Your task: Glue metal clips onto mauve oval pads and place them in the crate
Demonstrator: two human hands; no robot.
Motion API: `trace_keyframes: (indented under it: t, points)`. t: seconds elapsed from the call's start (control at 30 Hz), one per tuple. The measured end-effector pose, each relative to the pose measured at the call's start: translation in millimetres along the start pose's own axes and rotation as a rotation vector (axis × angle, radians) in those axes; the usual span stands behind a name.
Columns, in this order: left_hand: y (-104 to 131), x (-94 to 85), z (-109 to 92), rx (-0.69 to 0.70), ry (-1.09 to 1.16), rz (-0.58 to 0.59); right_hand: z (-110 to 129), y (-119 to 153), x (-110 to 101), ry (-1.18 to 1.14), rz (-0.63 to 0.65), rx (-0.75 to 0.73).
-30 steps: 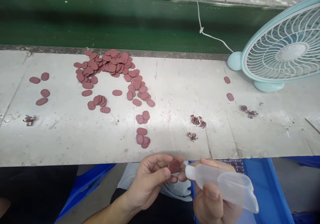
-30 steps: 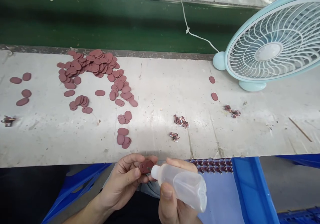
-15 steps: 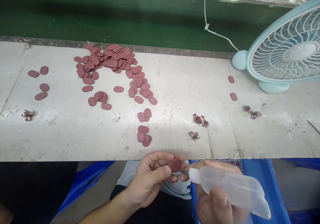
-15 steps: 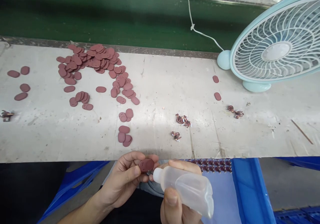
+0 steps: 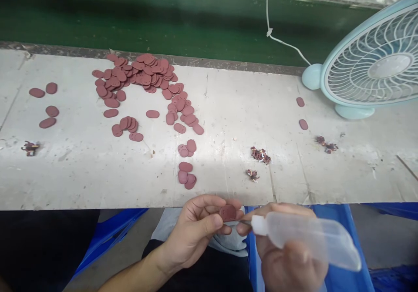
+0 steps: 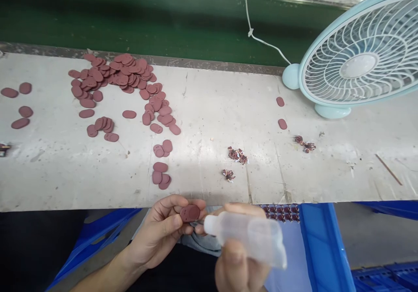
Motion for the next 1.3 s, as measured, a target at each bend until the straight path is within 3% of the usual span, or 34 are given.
trace_keyframes:
  t: [0.1, 0.2, 0.27, 0.4, 0.47, 0.57, 0.63, 0.83, 0.9, 1.0, 1.13, 1.2, 1.3]
  points:
    - [1, -0.7, -2, 0.0, 0.008, 0.0, 5, -28, -15, -0.438, -0.042, 0.093]
    - [1, -1.5, -5, 0.006, -0.003, -0.001, -11, -61, -46, -1.046, -0.007, 0.257]
    - [2, -1.8, -6, 0.006, -0.013, 0.001, -22, -81, -66, -1.444, 0.128, 0.391]
    - [1, -3.7, -7, -0.01, -0.023, -0.023, -28, -98, -91, -1.677, 0.289, 0.468]
    - [2, -5.0, -7, -0.02, -0.022, -0.042, -26, -93, -91, -1.406, 0.227, 0.347]
    - [2, -6.8, -8, -0.019, -0.026, -0.067, -12, -71, -82, -0.407, 0.017, 0.118]
    - [2, -7.3, -9, -0.016, -0.025, -0.077, -3, -57, -67, 0.033, -0.06, 0.061]
    - [3, -8.2, -10, -0.005, -0.018, -0.113, -3, -69, -29, 1.094, 0.127, -0.005]
    - [4, -8.6, -10, 0.001, -0.021, -0.119, -2, -71, -29, 1.112, 0.129, -0.006]
    - [5, -10.0, -10, 0.019, -0.023, -0.128, 4, -60, -33, 0.855, 0.055, 0.032]
    - [3, -8.2, -11, 0.058, -0.051, -0.103, 10, -32, -12, 0.34, 0.247, 0.115]
    - [2, -5.3, -13, 0.091, -0.101, -0.08, 13, -22, 3, 0.224, 0.326, 0.132]
    - [2, -1.2, -14, 0.116, -0.159, -0.048, 11, -17, 17, 0.189, 0.329, 0.166]
Point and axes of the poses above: each hand's wrist, its own y-axis away from the middle knuckle, its own x-axis out of the palm, z = x × y, the point moved 6 cm from there along -y, towards the middle knuckle, and after that the axes turned 7 degrees about z, right-handed, at the moved point
